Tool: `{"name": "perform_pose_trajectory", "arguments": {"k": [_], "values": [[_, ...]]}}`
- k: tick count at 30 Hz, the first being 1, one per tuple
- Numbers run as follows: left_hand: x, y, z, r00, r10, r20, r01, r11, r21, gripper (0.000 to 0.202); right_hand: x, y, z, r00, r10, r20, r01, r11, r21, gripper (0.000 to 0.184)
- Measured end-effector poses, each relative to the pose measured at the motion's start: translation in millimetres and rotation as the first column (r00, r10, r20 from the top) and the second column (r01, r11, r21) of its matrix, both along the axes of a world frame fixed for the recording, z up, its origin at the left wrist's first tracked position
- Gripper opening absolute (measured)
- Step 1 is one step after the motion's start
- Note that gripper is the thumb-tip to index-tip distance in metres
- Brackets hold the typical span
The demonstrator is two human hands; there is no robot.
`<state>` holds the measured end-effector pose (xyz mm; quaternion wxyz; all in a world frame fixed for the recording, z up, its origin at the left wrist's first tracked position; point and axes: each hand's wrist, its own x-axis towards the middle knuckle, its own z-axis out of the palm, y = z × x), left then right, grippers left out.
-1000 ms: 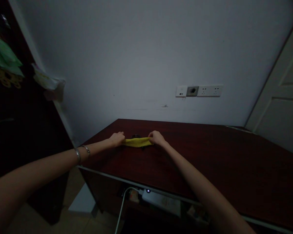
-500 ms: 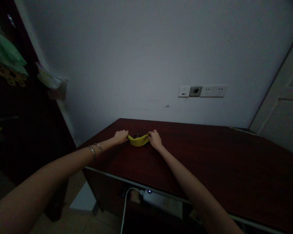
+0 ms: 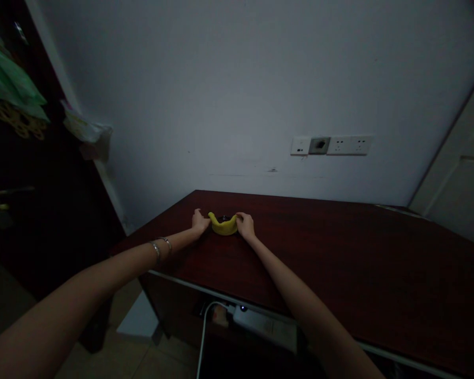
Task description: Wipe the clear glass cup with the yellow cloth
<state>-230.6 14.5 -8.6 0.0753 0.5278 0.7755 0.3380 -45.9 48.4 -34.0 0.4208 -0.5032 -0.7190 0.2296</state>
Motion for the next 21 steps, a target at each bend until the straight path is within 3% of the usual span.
{"name": "perform_pose_trajectory", "arguments": {"k": [4,9,14,21], "values": [[11,-2,-3.9,0.969,0.142,0.200,-0.169,0.978,0.122,0.057,-5,-2,2.5,0.999,-0.030,-0.036,0.026,0.996,-0.085,0.041],[18,-5,-3.4,0.962,0.199,0.185,-0.226,0.965,0.133,0.047,-10,-4,9.3,0.998,-0.017,-0.056,0.007,0.986,-0.165,0.048],[16,-5,-4.1,0.967,0.165,0.197,-0.180,0.982,0.062,0.024,-14,-4,10.0,0.998,0.017,-0.061,-0.029,0.979,-0.200,0.053],[21,-11,0.8,0.984,0.042,0.174,-0.065,0.990,0.127,0.030,-14,-3,7.8,0.998,0.045,-0.052,-0.055,0.977,-0.206,0.049]]}}
